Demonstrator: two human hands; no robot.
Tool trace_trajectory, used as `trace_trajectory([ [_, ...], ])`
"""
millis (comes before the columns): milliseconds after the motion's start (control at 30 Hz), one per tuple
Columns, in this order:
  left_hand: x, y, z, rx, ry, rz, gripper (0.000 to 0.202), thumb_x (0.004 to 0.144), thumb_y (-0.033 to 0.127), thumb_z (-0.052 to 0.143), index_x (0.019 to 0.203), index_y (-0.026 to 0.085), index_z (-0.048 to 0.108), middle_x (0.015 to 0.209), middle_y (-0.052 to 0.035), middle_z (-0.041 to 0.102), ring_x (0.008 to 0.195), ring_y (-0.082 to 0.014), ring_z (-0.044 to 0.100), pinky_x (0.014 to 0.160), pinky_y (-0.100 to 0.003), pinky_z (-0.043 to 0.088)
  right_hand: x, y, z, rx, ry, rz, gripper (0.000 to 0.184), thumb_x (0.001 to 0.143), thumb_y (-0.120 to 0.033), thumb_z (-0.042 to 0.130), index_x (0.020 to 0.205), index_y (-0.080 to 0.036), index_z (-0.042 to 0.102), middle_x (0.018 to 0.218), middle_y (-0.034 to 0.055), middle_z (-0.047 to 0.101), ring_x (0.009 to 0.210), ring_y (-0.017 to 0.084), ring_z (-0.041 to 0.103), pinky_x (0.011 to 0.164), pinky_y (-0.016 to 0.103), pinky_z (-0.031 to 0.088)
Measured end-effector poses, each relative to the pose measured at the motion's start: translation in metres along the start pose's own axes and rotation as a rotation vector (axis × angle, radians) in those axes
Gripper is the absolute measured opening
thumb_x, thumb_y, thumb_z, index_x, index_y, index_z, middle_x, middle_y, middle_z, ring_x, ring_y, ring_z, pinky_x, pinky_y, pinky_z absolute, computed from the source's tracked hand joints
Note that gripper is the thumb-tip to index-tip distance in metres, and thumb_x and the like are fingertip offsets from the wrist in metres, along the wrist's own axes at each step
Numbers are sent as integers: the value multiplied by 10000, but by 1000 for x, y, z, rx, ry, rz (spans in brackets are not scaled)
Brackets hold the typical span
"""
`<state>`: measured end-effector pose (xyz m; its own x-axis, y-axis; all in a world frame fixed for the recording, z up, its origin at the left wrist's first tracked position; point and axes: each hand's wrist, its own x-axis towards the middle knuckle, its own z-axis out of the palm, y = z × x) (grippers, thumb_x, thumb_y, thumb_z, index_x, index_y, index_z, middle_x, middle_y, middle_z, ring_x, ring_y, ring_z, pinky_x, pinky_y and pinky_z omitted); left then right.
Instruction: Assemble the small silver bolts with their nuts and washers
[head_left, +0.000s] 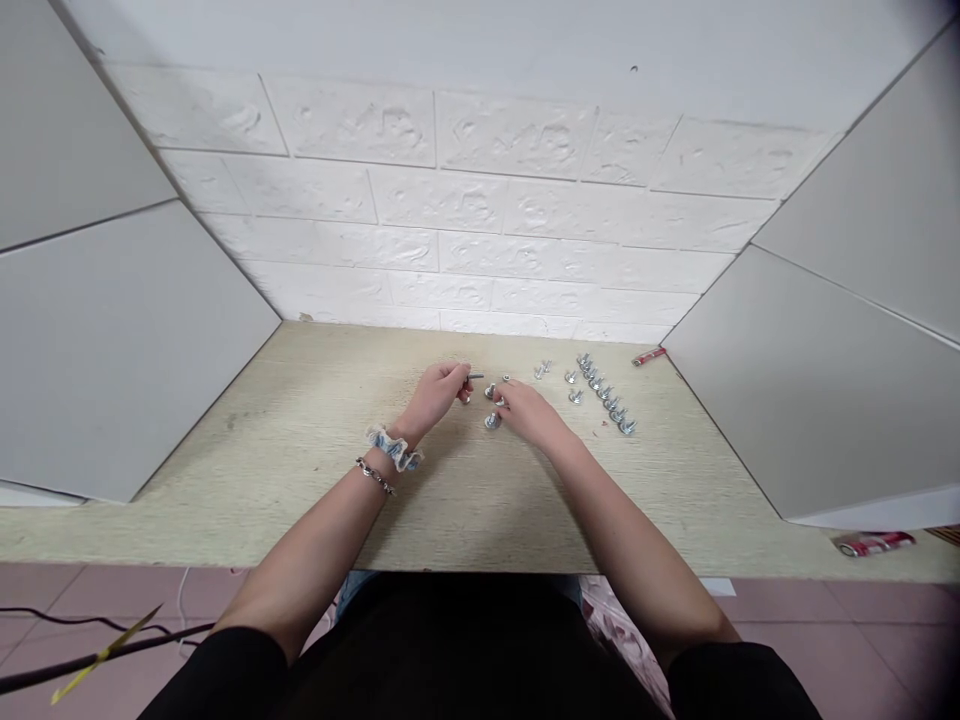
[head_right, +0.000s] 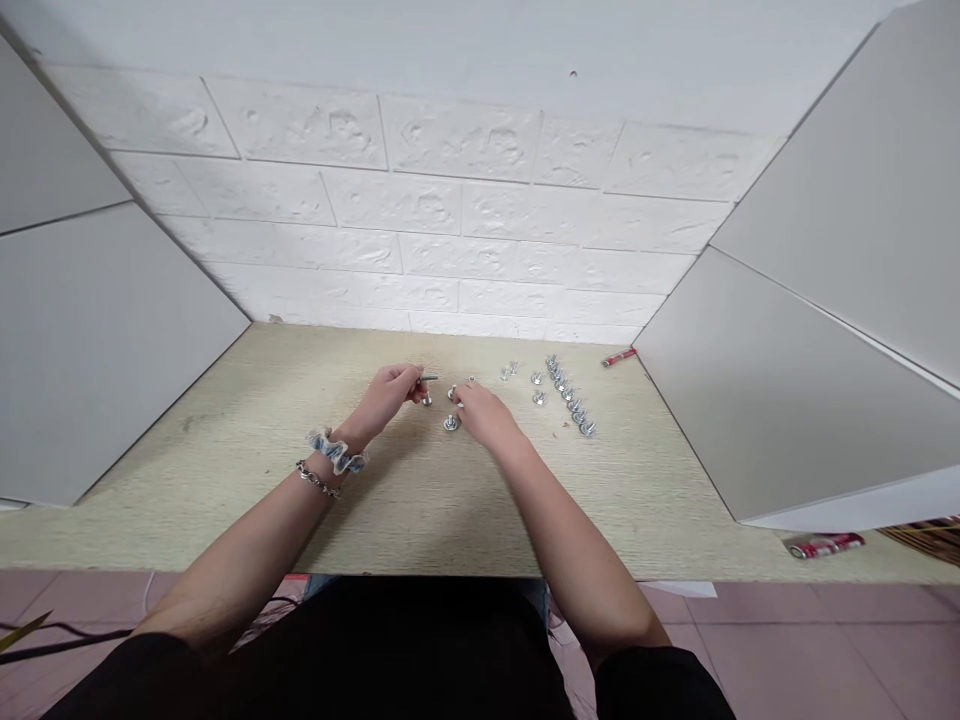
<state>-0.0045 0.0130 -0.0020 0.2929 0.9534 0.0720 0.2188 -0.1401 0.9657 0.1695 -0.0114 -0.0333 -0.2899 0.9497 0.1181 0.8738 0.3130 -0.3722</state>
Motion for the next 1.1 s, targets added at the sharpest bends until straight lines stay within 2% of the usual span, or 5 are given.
trace_trajectory([
  [233, -3, 3, 1, 119, -5, 16, 364, 800, 382, 429, 556, 144, 559, 548, -26, 579, 557, -123, 524, 616, -247, 403, 4, 0, 7, 5, -41, -19, 131, 828, -99, 444, 827, -155, 562, 885, 77, 609, 853, 172, 534, 753, 263, 370],
  [567, -5, 4, 1, 175, -36, -18, 363, 795, 379, 429, 556, 145, 569, 557, -26, 576, 556, -125, 522, 615, -250, 405, 5, 0, 6, 97, -10, -11, 72, 805, -105, 520, 808, -150, 576, 875, 66, 616, 809, 152, 527, 728, 253, 362],
  [800, -4, 2, 1, 179, -36, -9, 361, 793, 370, 430, 544, 150, 571, 554, -28, 583, 556, -127, 532, 614, -249, 410, 5, 0, 4, 157, -10, 53, 105, 757, -98, 538, 675, -165, 536, 714, 10, 568, 688, 127, 487, 627, 236, 328],
  [1000, -3, 1, 1, 188, -37, -8, 365, 791, 376, 430, 549, 147, 579, 557, -31, 591, 559, -131, 543, 612, -250, 415, 4, -2, 2, 164, -9, 63, 109, 738, -67, 535, 686, -161, 551, 739, 19, 580, 707, 131, 499, 634, 237, 332],
  [1100, -2, 0, 0, 187, -41, -12, 367, 794, 383, 431, 564, 144, 588, 565, -34, 596, 565, -132, 549, 613, -250, 422, 3, -3, 0, 161, 10, 54, 96, 779, -110, 528, 702, -161, 555, 760, 31, 585, 731, 139, 509, 662, 246, 344],
])
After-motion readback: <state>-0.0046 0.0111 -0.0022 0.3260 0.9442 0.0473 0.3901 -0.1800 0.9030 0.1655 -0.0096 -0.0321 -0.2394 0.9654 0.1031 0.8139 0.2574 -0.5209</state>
